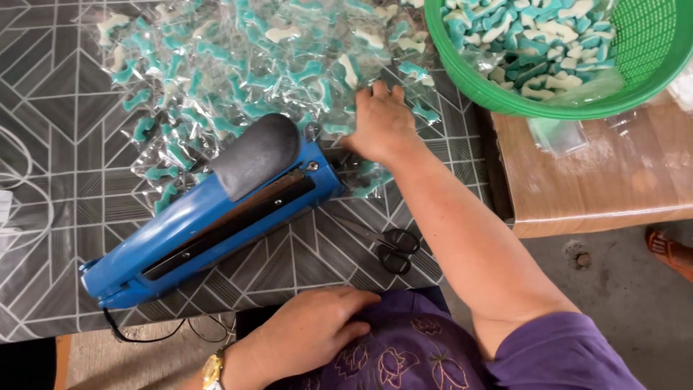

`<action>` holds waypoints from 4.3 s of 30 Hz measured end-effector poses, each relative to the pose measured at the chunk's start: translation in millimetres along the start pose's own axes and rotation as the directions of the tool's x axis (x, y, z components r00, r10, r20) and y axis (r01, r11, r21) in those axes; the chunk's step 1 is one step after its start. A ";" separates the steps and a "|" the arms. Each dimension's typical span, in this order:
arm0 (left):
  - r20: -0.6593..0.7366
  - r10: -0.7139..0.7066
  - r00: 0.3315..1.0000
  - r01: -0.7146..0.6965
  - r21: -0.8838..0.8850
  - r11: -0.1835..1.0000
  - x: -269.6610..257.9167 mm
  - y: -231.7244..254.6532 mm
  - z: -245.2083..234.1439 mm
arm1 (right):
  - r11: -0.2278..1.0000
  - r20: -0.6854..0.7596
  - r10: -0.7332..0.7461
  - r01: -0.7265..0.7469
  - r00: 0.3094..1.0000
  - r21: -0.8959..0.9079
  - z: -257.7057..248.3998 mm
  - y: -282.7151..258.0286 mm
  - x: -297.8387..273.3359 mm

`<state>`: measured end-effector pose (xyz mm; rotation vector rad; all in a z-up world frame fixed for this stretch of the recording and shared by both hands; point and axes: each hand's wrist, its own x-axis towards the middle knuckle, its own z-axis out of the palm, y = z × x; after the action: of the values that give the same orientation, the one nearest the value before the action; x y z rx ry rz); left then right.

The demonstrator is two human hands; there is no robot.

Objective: Sealing small plastic bags containing shark-shaped candies using a manual heat sealer

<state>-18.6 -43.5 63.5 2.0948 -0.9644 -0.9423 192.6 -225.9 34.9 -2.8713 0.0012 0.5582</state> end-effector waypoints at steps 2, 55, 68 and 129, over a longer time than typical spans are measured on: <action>-0.032 -0.056 0.998 0.054 -0.046 0.997 -6.6 -8.1 2.4 | 1.000 0.005 0.002 -0.002 1.000 0.007 -0.9 5.5 1.7; -0.765 -0.149 0.626 0.608 0.359 0.708 162.2 14.6 -132.0 | 0.933 -0.389 -0.311 0.357 0.867 0.050 53.9 110.6 -102.5; -0.877 0.220 0.427 0.516 0.437 0.737 129.2 68.5 -124.6 | 0.934 -0.617 -0.261 0.356 0.742 0.034 52.1 105.3 -100.0; -0.505 0.060 0.861 -0.378 -0.558 0.739 -12.3 -78.5 19.5 | 0.982 0.045 0.013 -0.021 0.999 0.189 -75.1 6.6 -7.8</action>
<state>-12.2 3.0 -3.4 1.4540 -0.5167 -0.4998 212.9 -248.5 104.4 -2.6766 0.0685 0.5902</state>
